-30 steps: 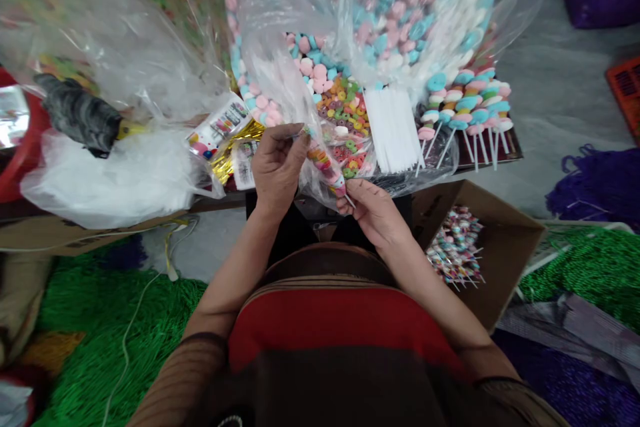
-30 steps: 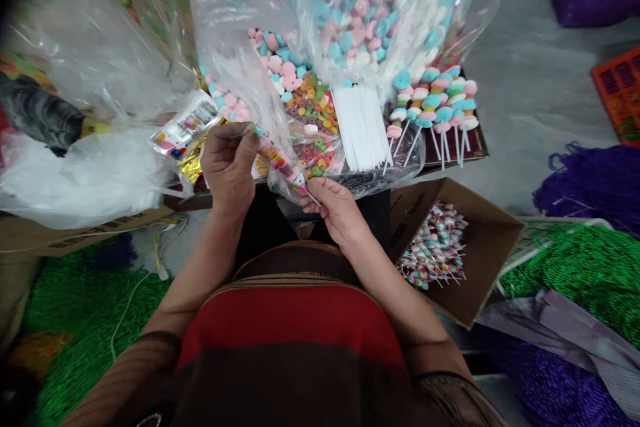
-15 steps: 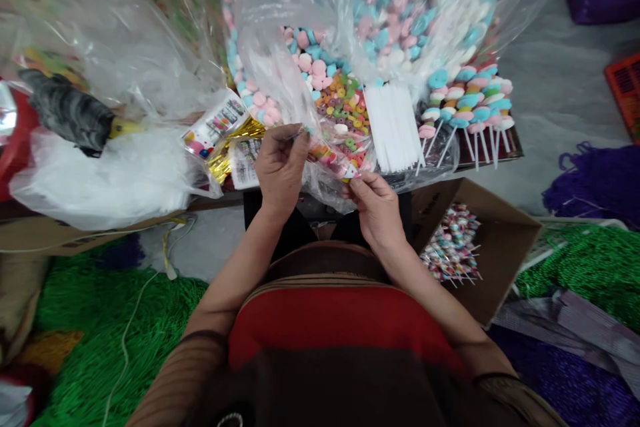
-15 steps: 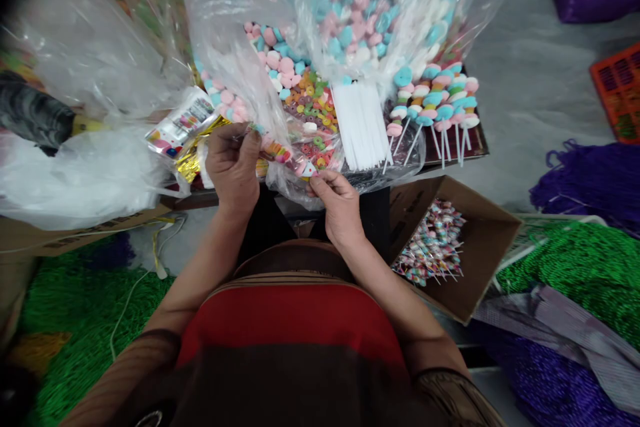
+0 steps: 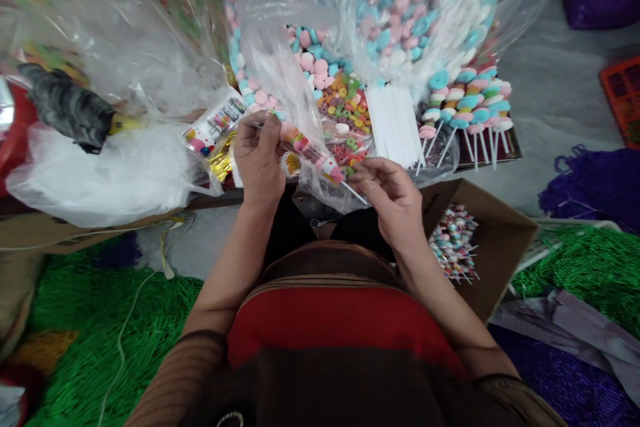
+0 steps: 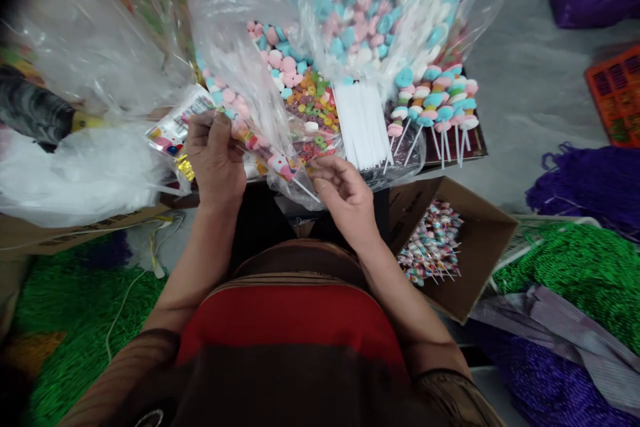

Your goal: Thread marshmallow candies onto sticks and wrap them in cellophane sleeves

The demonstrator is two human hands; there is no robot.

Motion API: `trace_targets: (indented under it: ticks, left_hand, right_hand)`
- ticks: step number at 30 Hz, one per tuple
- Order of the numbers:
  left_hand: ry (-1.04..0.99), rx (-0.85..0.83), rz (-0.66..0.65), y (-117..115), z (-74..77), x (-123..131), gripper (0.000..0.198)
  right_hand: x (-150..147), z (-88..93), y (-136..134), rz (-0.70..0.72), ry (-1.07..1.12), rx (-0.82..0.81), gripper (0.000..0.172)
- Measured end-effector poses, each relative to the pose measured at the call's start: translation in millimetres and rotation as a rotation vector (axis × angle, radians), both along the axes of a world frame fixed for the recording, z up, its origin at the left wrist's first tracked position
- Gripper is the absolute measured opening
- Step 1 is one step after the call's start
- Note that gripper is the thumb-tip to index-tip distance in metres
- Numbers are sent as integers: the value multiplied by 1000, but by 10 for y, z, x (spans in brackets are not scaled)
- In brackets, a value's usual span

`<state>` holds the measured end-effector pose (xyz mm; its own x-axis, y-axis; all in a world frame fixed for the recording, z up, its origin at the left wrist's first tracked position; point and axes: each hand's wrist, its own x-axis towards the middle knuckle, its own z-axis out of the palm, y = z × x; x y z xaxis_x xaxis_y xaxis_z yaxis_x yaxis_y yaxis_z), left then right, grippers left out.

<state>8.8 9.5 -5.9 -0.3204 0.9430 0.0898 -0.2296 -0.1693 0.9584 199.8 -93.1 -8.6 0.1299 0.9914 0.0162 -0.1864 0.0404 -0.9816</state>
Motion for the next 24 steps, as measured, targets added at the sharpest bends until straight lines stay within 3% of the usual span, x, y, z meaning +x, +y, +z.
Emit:
trace_targets:
  ticks: [9, 12, 18, 24]
  left_hand:
    - [38, 83, 32, -197, 105, 230, 30]
    - [32, 55, 22, -199, 108, 212, 31]
    - [-76, -73, 41, -147, 100, 236, 31]
    - [-241, -158, -23, -184, 13, 281, 29]
  right_hand:
    - [11, -39, 37, 349, 43, -82, 48]
    - [-11, -28, 8, 252, -35, 9, 44]
    - [-80, 33, -4, -25, -376, 320, 8]
    - [-98, -22, 16, -103, -445, 313, 8]
